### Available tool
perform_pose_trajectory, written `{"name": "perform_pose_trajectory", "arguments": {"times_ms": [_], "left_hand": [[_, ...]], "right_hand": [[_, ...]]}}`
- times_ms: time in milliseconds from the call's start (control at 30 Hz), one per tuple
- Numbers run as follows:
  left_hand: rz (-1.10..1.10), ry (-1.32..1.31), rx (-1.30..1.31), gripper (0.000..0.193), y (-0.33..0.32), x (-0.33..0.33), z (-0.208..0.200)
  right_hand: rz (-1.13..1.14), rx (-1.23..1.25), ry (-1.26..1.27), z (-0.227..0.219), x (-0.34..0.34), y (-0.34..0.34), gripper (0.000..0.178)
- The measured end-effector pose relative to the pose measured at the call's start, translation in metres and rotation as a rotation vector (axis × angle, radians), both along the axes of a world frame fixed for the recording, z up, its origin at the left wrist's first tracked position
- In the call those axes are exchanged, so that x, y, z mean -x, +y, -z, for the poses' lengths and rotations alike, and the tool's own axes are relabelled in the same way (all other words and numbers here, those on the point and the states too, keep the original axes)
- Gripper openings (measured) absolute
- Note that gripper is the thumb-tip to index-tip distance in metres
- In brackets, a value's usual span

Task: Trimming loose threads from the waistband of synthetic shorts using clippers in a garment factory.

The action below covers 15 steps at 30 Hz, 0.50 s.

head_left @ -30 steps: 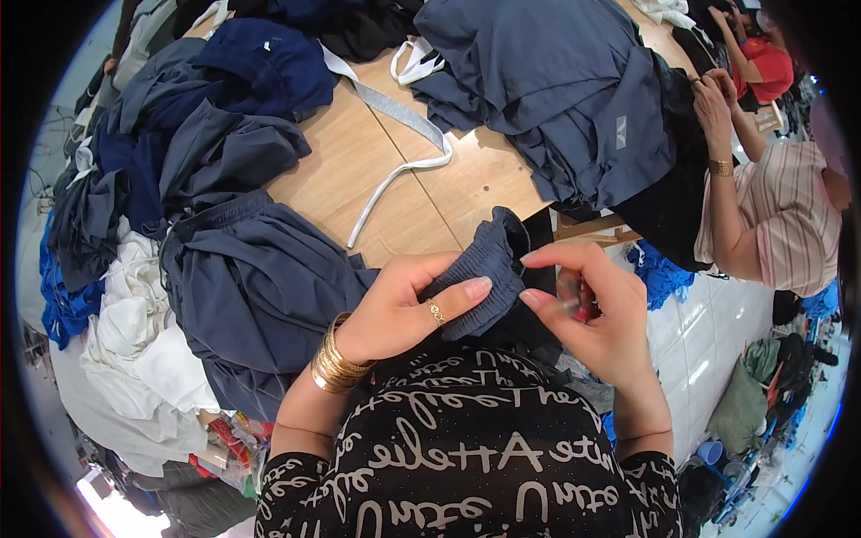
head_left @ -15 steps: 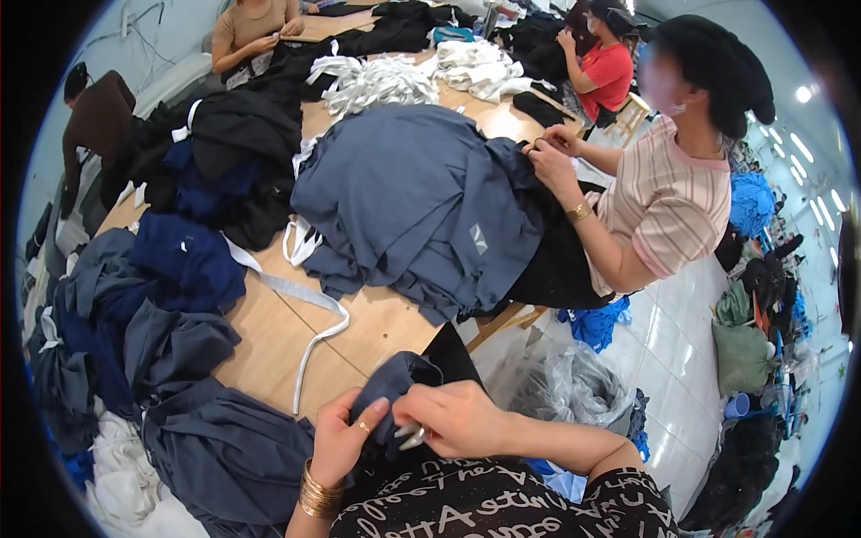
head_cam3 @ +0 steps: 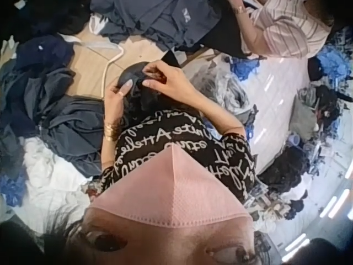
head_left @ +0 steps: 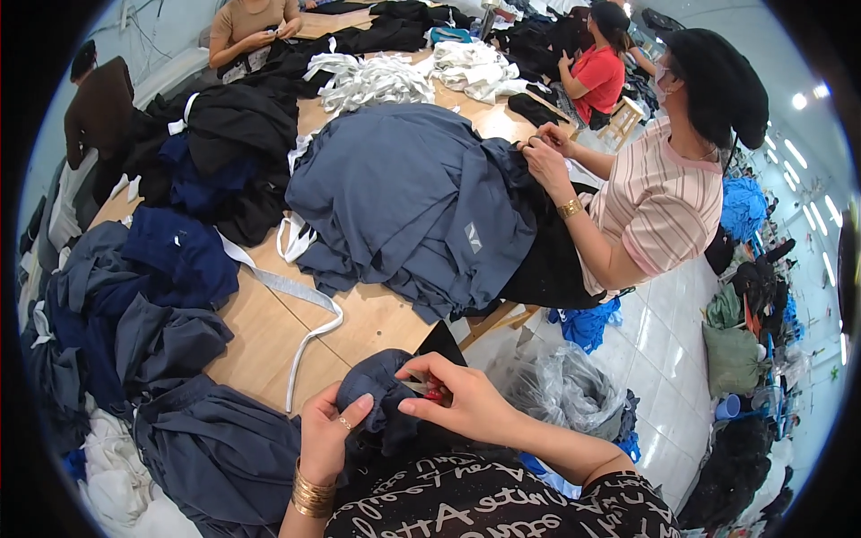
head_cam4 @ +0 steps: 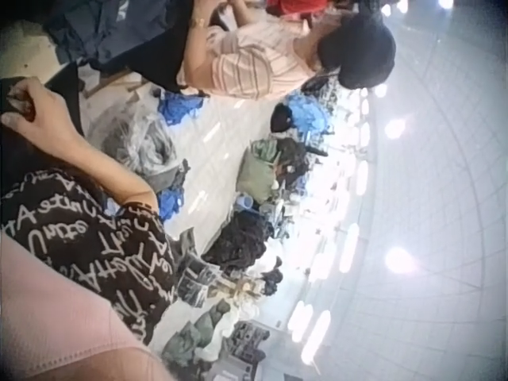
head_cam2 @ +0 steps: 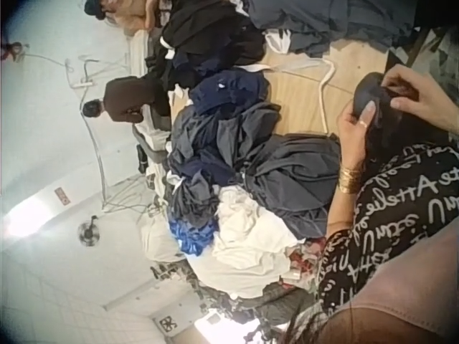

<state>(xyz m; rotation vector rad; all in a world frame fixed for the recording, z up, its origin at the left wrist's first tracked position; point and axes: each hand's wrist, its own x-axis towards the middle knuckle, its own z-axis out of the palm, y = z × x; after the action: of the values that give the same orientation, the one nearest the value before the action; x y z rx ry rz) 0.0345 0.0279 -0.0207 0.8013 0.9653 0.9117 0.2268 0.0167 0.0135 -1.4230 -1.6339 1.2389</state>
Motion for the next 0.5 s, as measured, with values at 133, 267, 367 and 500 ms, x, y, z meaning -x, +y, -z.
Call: {"name": "perform_pose_trajectory", "arguments": {"times_ms": [133,267,367,500], "left_hand": [[0.132,0.148,-0.048,0.022,0.002,-0.008,0.001],[0.136,0.266,-0.171,0.028,-0.011,0.002,-0.001],[0.289,0.398,-0.251,0.02,-0.014,0.005,-0.011],[0.532,0.577,-0.456,0.016,-0.005,0.011,-0.008]], "right_hand": [[0.009,0.107,0.107,0.006,-0.013,0.0,0.044],[-0.275,0.041,0.319,0.043,0.004,0.011,0.062],[-0.255,0.121,0.448,0.052,-0.001,0.015,0.058],[-0.358,-0.104,0.199,0.041,-0.017,0.013,0.043]]}}
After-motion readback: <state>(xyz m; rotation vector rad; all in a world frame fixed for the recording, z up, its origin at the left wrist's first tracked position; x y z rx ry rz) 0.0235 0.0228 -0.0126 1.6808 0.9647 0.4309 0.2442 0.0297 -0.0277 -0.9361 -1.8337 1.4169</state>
